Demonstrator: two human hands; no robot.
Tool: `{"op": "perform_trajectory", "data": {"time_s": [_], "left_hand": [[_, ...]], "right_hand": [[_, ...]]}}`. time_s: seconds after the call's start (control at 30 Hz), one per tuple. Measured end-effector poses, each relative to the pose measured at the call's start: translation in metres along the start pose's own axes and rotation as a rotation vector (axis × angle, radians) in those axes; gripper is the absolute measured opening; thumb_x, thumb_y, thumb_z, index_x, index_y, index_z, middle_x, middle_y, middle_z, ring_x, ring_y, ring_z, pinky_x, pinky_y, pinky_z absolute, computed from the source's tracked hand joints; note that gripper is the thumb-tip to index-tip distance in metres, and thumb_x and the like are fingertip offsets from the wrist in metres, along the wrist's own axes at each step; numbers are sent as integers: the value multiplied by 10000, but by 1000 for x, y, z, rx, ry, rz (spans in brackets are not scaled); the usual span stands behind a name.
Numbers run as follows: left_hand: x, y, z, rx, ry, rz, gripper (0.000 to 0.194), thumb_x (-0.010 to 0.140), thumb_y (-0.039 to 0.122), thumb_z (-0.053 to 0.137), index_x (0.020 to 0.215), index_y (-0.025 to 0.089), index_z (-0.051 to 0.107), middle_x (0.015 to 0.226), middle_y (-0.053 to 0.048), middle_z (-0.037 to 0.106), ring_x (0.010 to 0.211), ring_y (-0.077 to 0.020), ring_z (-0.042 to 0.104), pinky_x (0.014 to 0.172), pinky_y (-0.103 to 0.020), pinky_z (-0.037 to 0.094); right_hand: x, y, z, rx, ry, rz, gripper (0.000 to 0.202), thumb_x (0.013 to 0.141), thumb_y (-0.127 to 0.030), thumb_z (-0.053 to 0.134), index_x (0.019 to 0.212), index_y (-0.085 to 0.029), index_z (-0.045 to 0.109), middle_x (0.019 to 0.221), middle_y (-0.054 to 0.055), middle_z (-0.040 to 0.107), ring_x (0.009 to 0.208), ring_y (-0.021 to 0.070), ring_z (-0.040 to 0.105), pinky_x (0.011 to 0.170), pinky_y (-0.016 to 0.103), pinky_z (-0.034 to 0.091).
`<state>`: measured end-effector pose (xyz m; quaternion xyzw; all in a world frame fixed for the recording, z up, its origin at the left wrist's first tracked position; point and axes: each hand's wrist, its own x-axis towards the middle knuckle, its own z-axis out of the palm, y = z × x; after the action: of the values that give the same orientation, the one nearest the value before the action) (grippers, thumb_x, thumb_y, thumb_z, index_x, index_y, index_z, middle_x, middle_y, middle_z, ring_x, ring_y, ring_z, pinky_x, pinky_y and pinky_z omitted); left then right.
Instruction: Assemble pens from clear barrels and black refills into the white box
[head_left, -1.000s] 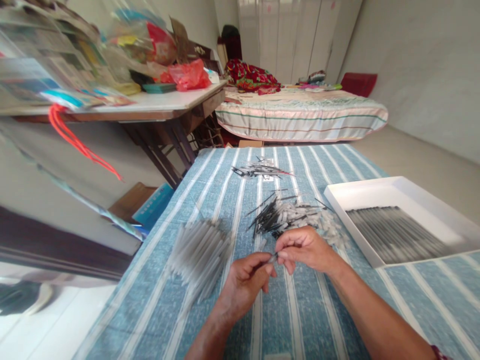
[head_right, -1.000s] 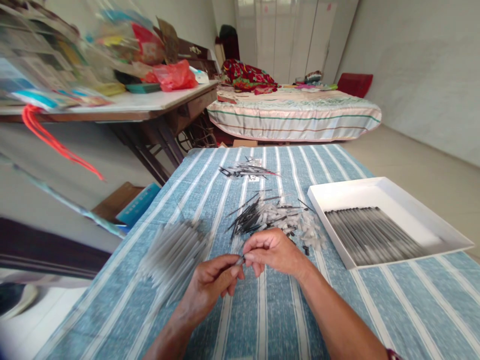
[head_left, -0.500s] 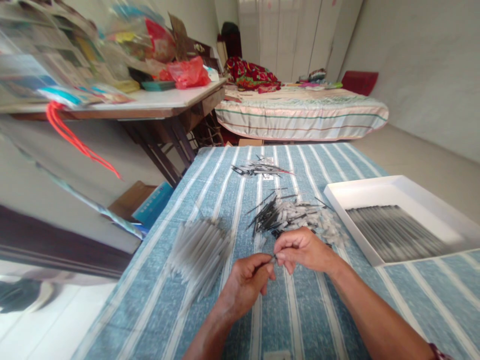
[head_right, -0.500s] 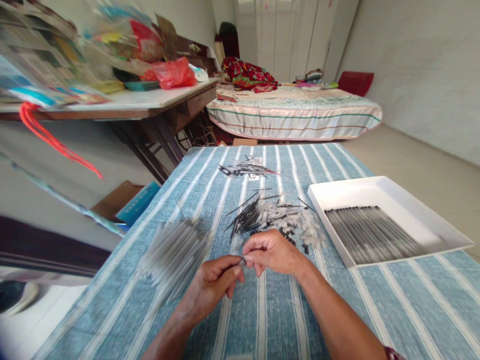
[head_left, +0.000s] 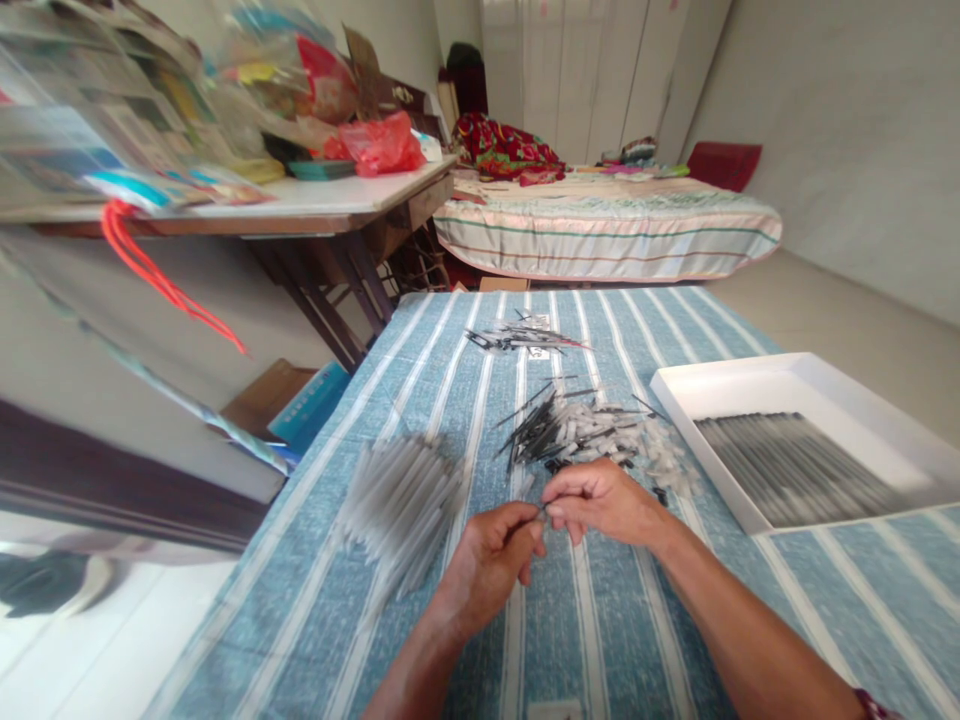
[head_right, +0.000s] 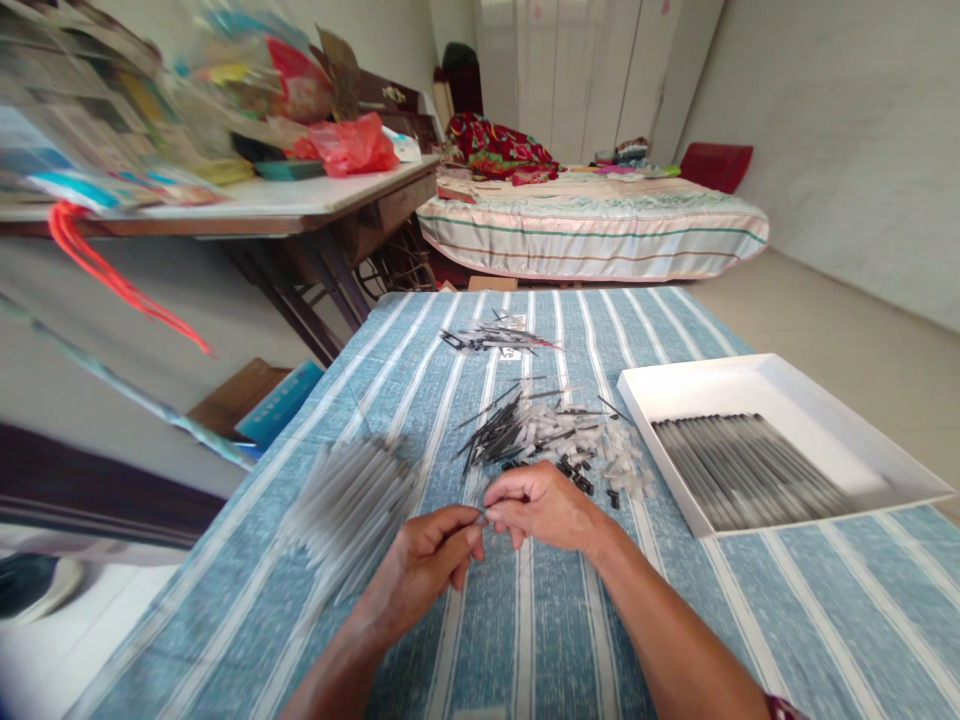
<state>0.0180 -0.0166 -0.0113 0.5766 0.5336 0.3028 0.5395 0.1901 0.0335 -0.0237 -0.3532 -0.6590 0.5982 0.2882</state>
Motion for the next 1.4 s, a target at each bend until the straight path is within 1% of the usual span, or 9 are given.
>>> {"op": "perform_trajectory", "data": {"time_s": [0.33,0.63,0.8,1.03,1.1,1.2,1.23,1.33,1.4], "left_hand": [[0,1,-5,43,-93,-33,242,831,276,461,649,152,563,468,54,470,396,-68,397,404,-186,293],[-2,1,-11,-295,-214,-135,250,836,309,455,710,129,574,582,2,565,372,-49,390,352,-178,253],[-1,3,-10,-221,-167,-97,234,819,279,478,663,131,571,527,25,528,375,-50,392,363,-177,271],[1,2,-8,-19,-93,-72,161,779,238,499,662,151,568,444,63,467,383,-70,407,392,-186,306],[0,3,-7,-37,-89,-73,155,780,244,496,670,158,563,453,64,473,388,-74,407,389,-186,306],[0,3,-7,-41,-87,-76,170,788,257,491,663,162,555,448,64,476,384,-75,400,386,-188,300],[0,3,-8,-32,-90,-76,179,792,262,488,659,162,554,439,64,470,378,-74,393,386,-190,296],[0,2,-8,-22,-98,-73,181,793,270,490,664,162,557,435,67,455,371,-73,382,383,-192,286],[0,1,-9,-34,-93,-75,160,787,265,494,680,163,558,452,65,467,379,-75,390,381,-191,289]], "right_hand": [[1,4,1,8,-98,68,145,800,-278,531,785,-140,575,564,-25,582,404,76,536,408,179,421],[0,5,4,87,-109,-8,180,818,-319,531,802,-144,570,601,-12,612,428,92,575,421,185,430],[2,5,7,31,-70,6,214,816,-347,533,755,-144,564,564,-20,597,412,87,560,416,181,420],[3,0,9,-214,-13,42,426,842,-398,472,497,-148,477,407,-45,476,316,43,425,343,148,300],[3,1,7,-174,-13,44,370,826,-405,497,564,-145,521,442,-47,494,337,47,444,353,149,315],[3,2,5,-64,-39,29,213,777,-366,578,782,-154,567,532,-51,545,403,72,517,395,159,376],[3,3,5,-59,-44,25,202,773,-356,584,783,-155,563,537,-49,550,409,76,525,399,161,381],[3,2,8,-140,-39,39,331,823,-389,504,592,-152,512,477,-37,527,362,65,487,371,158,346],[3,1,8,-184,-27,54,411,843,-420,459,533,-153,485,445,-37,505,333,56,456,359,157,326]]}}
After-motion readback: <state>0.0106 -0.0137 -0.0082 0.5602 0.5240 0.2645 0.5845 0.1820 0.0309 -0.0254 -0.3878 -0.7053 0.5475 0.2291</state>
